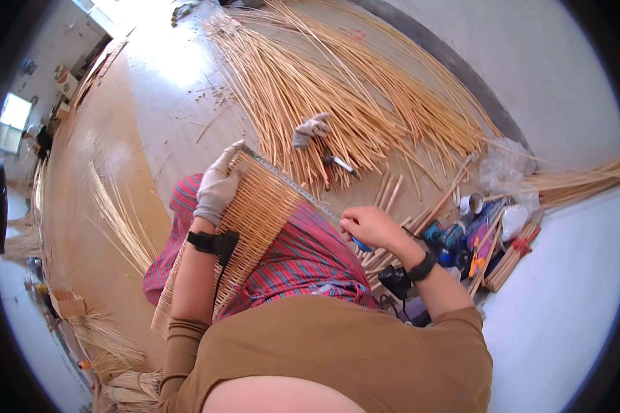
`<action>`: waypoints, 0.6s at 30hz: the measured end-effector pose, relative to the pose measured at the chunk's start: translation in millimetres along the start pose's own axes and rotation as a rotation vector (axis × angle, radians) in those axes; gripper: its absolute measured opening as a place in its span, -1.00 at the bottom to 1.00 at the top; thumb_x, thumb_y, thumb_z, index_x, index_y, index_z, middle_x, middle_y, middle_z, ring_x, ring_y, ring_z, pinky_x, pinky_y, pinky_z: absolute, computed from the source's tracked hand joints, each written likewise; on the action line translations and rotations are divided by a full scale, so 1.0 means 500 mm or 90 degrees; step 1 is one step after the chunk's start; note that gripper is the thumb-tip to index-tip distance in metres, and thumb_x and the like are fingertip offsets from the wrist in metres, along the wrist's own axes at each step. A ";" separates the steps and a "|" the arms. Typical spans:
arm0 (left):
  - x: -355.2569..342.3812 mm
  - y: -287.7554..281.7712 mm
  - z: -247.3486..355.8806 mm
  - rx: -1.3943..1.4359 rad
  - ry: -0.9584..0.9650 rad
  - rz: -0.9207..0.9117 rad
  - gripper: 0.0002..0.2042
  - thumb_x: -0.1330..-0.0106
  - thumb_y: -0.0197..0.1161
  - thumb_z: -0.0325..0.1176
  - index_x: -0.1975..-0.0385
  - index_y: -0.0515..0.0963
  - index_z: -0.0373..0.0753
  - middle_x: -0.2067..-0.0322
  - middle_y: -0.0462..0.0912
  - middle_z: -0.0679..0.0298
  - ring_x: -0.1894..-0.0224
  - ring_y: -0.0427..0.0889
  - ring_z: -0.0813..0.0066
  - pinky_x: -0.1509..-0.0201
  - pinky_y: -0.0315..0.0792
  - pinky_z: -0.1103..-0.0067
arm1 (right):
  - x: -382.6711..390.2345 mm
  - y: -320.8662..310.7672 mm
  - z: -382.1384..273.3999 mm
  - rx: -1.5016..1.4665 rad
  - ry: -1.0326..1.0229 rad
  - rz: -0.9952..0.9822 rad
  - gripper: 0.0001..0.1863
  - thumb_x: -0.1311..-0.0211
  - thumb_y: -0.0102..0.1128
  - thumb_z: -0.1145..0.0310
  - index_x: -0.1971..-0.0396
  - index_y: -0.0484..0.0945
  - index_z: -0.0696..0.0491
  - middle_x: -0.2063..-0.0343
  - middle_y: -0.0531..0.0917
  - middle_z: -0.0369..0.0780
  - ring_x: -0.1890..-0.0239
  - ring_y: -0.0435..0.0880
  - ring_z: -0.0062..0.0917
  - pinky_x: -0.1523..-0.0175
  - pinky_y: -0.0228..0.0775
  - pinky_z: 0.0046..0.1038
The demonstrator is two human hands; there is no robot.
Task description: The person is weaving a wicker basket, measuring it with a tape and cutting the edges with a tool.
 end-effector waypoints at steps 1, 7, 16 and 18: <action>-0.004 -0.005 -0.003 0.019 0.023 0.003 -0.47 -0.43 0.32 -0.34 -0.41 0.46 -0.01 -0.23 0.68 0.13 -0.30 0.63 0.22 -0.37 0.43 0.46 | -0.004 -0.003 -0.005 0.021 -0.013 0.004 -0.71 -0.46 0.13 0.22 0.29 0.71 0.12 0.44 0.80 -0.15 0.35 0.84 -0.38 0.18 0.61 -0.33; -0.003 -0.003 -0.028 0.053 -0.014 0.007 -0.51 -0.46 0.30 -0.40 -0.39 0.49 -0.10 -0.22 0.69 0.24 -0.26 0.62 0.44 -0.37 0.41 0.53 | -0.005 -0.009 -0.008 0.143 0.002 0.069 -0.70 -0.39 0.15 0.09 0.27 0.76 -0.05 0.40 0.79 -0.19 0.24 0.78 -0.20 0.13 0.59 -0.15; 0.005 -0.002 -0.023 0.058 -0.017 0.007 -0.53 -0.49 0.28 -0.40 -0.39 0.49 -0.13 -0.21 0.69 0.25 -0.25 0.59 0.52 -0.38 0.39 0.56 | -0.004 0.009 -0.005 0.239 0.026 0.148 -0.72 -0.31 0.18 0.08 0.25 0.77 -0.09 0.34 0.79 -0.15 0.21 0.77 -0.12 0.12 0.61 -0.08; 0.007 -0.002 -0.018 0.077 -0.005 0.012 -0.52 -0.48 0.28 -0.41 -0.40 0.49 -0.13 -0.21 0.69 0.23 -0.26 0.59 0.51 -0.39 0.37 0.56 | -0.005 0.015 -0.001 0.214 0.025 0.113 -0.72 -0.31 0.19 0.08 0.24 0.77 -0.09 0.34 0.79 -0.15 0.22 0.77 -0.13 0.12 0.61 -0.10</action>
Point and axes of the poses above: each hand's wrist, its own x-axis away from the middle knuckle, its own y-axis out of the palm, z = x × y, the point moved 5 cm from there along -x, towards the middle knuckle
